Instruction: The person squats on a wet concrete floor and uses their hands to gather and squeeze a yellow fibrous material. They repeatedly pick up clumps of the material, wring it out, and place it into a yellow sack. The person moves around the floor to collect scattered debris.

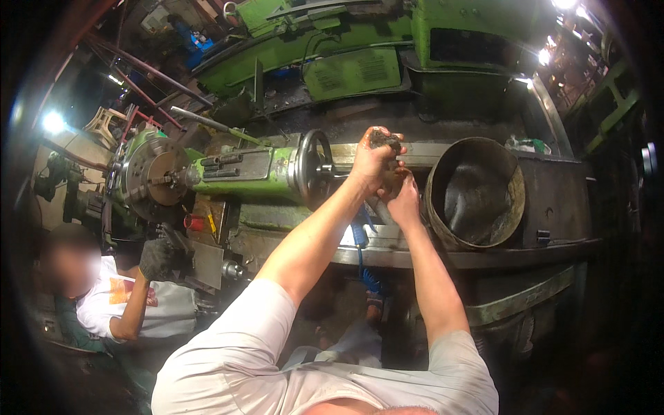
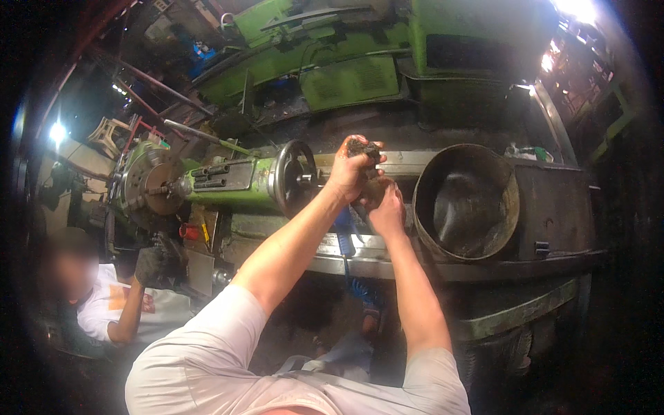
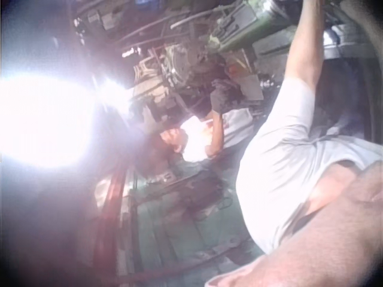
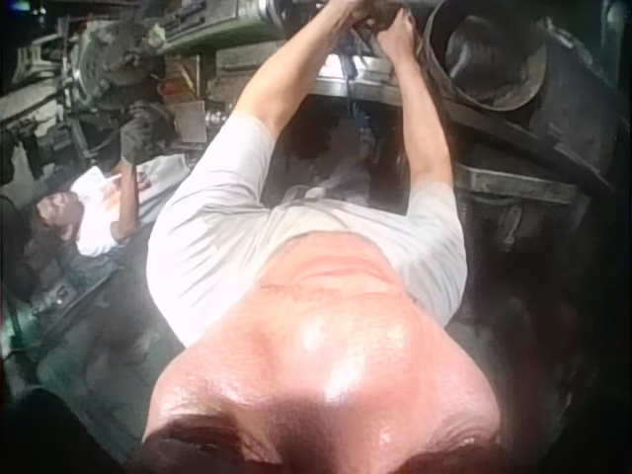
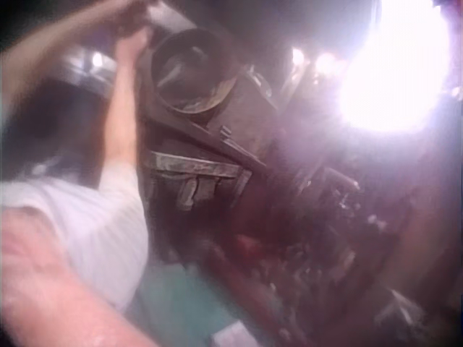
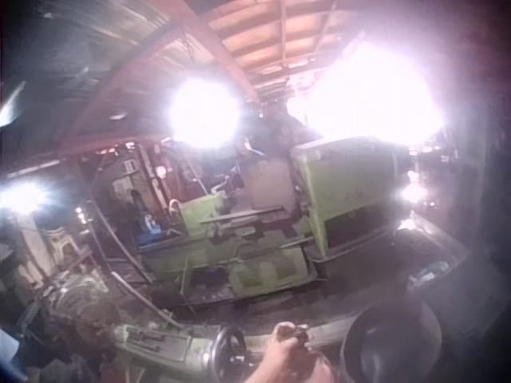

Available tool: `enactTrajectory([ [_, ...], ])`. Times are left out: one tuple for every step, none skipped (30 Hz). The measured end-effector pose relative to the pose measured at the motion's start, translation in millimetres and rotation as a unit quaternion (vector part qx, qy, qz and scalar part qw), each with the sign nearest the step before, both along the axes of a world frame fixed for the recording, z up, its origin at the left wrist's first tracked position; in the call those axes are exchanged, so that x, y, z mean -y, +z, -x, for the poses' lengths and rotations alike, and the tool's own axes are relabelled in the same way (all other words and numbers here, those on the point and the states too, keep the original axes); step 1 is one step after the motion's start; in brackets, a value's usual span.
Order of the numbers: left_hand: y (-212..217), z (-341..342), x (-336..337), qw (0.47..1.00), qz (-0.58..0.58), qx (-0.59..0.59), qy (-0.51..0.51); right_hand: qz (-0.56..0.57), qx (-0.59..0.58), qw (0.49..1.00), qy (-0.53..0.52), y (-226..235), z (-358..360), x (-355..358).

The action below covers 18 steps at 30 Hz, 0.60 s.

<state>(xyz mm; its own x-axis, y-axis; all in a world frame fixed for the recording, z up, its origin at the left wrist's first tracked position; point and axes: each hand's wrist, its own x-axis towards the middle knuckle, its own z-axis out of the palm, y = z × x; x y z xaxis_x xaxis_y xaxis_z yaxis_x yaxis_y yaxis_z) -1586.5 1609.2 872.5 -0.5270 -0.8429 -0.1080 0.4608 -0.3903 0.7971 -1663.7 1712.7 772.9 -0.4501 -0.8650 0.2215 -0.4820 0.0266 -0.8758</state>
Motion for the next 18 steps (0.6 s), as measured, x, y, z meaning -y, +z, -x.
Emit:
enactTrajectory([
  [1.2,0.3,0.8,1.0,-0.003,0.012,0.006,-0.023,0.004,1.0,0.0,1.1,0.8,1.5],
  [-0.8,1.0,1.2,1.0,-0.007,0.014,0.006,-0.016,-0.002,1.0,-0.001,1.0,1.8,1.4],
  [-2.5,1.5,1.3,1.0,-0.01,0.016,0.007,-0.009,-0.008,1.0,-0.001,0.7,2.3,1.0],
  [-2.4,1.9,0.9,1.0,-0.012,0.017,0.009,-0.001,-0.016,1.0,-0.001,1.5,3.0,0.7],
  [-2.1,1.6,0.6,1.0,-0.013,0.02,0.005,0.013,-0.019,1.0,-0.004,2.7,3.4,1.1],
  [-1.9,1.0,0.5,1.0,-0.014,0.024,0.002,0.028,-0.022,0.999,-0.007,3.9,3.6,1.8],
  [0.1,1.8,-1.0,1.0,-0.015,0.027,-0.002,0.043,-0.025,0.999,-0.011,4.6,4.7,2.3],
  [2.1,3.0,-2.5,0.999,-0.017,0.032,-0.004,0.04,-0.01,0.999,-0.009,3.0,6.5,3.6],
  [4.1,4.5,-4.1,0.999,-0.02,0.036,-0.007,0.038,0.006,0.999,-0.007,0.1,8.7,5.3],
  [5.3,4.5,-5.4,0.999,-0.022,0.042,-0.009,0.036,0.023,0.999,-0.005,-1.1,9.1,6.5],
  [5.0,4.5,-6.0,0.999,-0.02,0.041,-0.007,0.04,0.026,0.999,-0.003,-1.0,8.8,7.1],
  [4.4,4.5,-6.5,0.999,-0.018,0.04,-0.005,0.044,0.028,0.999,-0.001,0.4,7.9,7.4],
  [4.0,4.8,-6.4,0.999,-0.015,0.039,-0.004,0.049,0.03,0.998,0.0,1.3,7.4,8.1],
  [2.8,5.0,-6.4,0.999,-0.016,0.036,0.002,0.056,0.029,0.998,-0.001,-0.2,6.6,9.1],
  [1.2,5.4,-6.3,0.999,-0.016,0.033,0.008,0.063,0.028,0.998,-0.003,-3.2,5.6,10.3],
  [2.2,6.0,-6.9,0.999,-0.017,0.029,0.015,0.07,0.026,0.997,-0.003,-2.7,4.6,10.7],
  [3.2,6.6,-7.1,0.999,-0.017,0.038,0.021,0.073,0.022,0.997,-0.004,-1.1,4.3,10.0],
  [4.3,7.2,-7.1,0.998,-0.017,0.047,0.027,0.076,0.018,0.997,-0.004,1.9,4.4,8.7],
])
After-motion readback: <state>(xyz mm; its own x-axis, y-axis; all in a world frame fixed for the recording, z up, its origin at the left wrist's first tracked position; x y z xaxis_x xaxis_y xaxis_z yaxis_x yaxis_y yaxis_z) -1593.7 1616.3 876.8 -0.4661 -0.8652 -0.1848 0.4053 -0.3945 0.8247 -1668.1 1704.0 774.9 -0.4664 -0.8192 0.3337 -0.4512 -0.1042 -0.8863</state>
